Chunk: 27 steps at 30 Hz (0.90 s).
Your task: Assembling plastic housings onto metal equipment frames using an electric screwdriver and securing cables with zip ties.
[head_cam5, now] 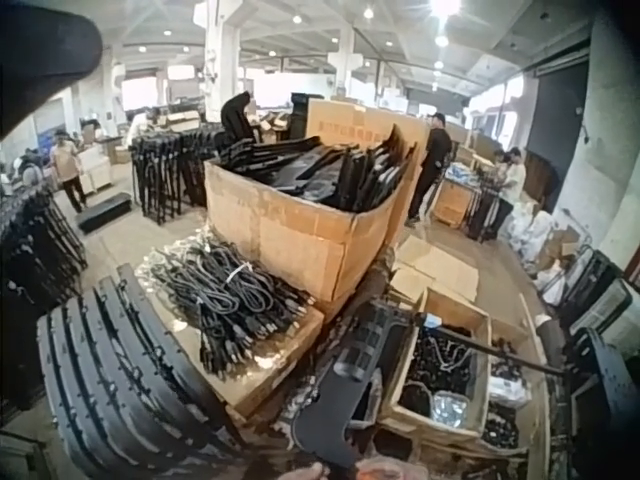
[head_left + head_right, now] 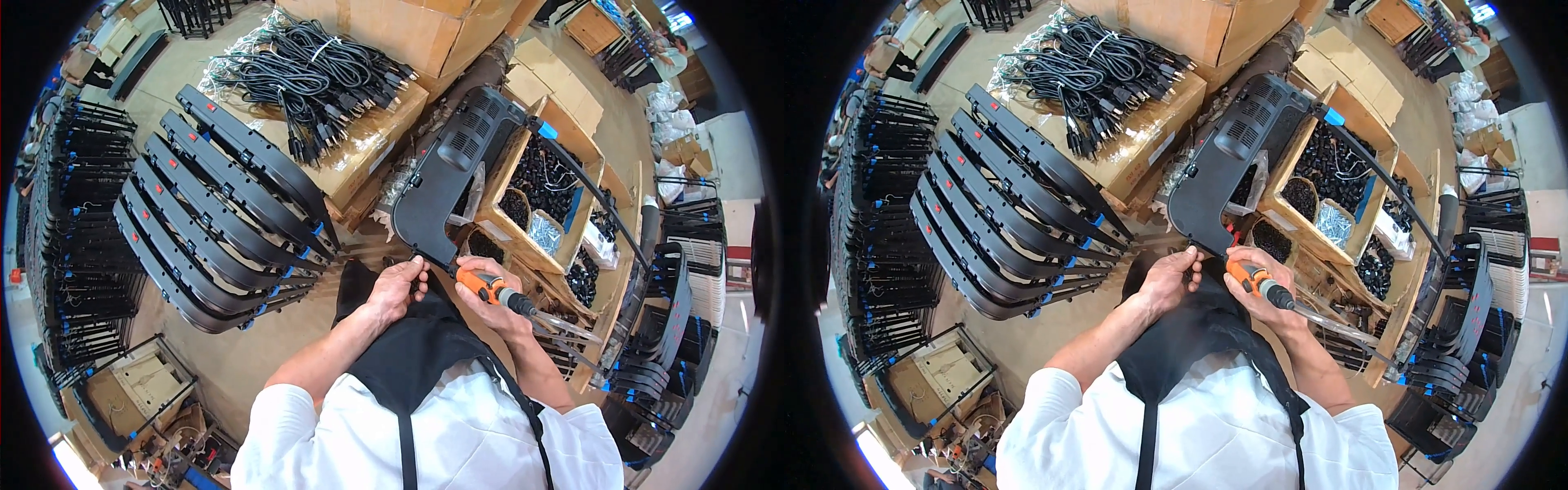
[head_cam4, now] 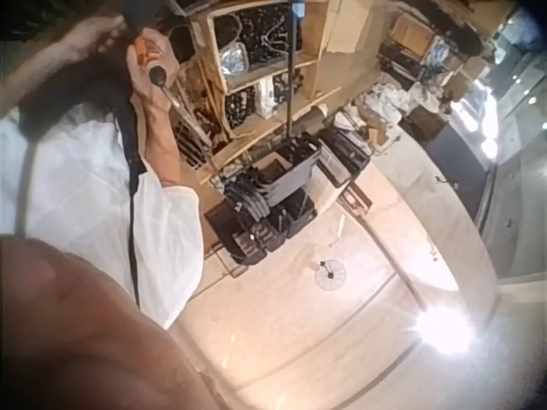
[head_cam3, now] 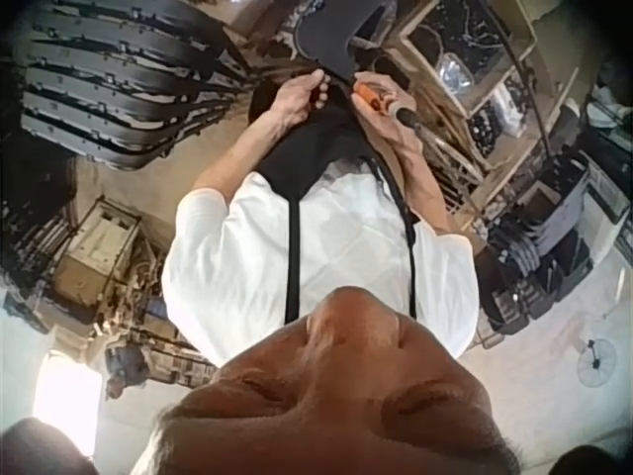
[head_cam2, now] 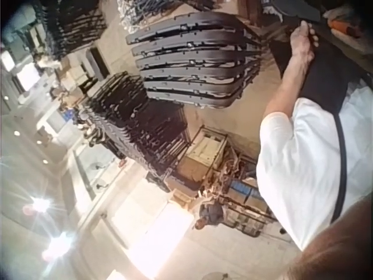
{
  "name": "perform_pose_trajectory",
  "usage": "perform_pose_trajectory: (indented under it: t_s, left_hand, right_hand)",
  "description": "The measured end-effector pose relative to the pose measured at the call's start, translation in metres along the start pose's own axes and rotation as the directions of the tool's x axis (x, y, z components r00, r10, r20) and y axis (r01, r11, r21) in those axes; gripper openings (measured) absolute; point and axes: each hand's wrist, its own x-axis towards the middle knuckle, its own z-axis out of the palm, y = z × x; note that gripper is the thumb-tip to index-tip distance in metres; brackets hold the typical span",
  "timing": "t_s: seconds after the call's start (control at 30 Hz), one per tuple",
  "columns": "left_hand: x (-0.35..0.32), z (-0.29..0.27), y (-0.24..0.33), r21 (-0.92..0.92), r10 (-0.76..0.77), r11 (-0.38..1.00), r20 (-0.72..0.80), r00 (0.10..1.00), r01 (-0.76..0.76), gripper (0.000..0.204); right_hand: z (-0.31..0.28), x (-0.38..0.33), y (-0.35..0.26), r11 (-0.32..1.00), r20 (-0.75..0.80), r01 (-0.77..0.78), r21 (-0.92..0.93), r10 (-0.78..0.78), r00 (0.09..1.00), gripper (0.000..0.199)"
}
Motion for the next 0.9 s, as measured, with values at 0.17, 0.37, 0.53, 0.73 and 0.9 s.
perform_pose_trajectory:
  t_s: [0.17,0.37,0.53,0.73,0.9]
  left_hand:
    - [0.004,0.002,-0.006,0.06,-0.055,0.997,-0.033,0.998,0.057,0.034]
    - [0.009,-0.006,-0.01,0.004,-0.103,0.995,-0.003,0.995,0.103,0.03]
    - [0.006,0.002,-0.002,-0.108,-0.105,0.988,0.045,0.993,0.109,0.025]
    - [0.002,0.008,0.007,-0.228,-0.073,0.969,0.108,0.991,0.096,0.025]
    - [0.002,0.001,0.01,-0.246,-0.102,0.96,0.147,0.984,0.136,0.027]
  right_hand:
    - [0.001,0.001,0.008,0.999,0.002,-0.005,-0.037,0.006,1.0,0.033]
    - [0.002,-0.002,-0.009,0.997,-0.023,-0.034,-0.063,0.033,0.999,0.042]
    - [0.001,-0.008,-0.024,0.984,-0.06,0.062,0.165,-0.052,0.997,0.045]
    - [0.01,-0.002,-0.014,0.98,-0.045,0.11,0.164,-0.104,0.994,0.047]
    - [0.013,0.004,-0.023,0.982,-0.006,0.12,0.145,-0.121,0.993,0.048]
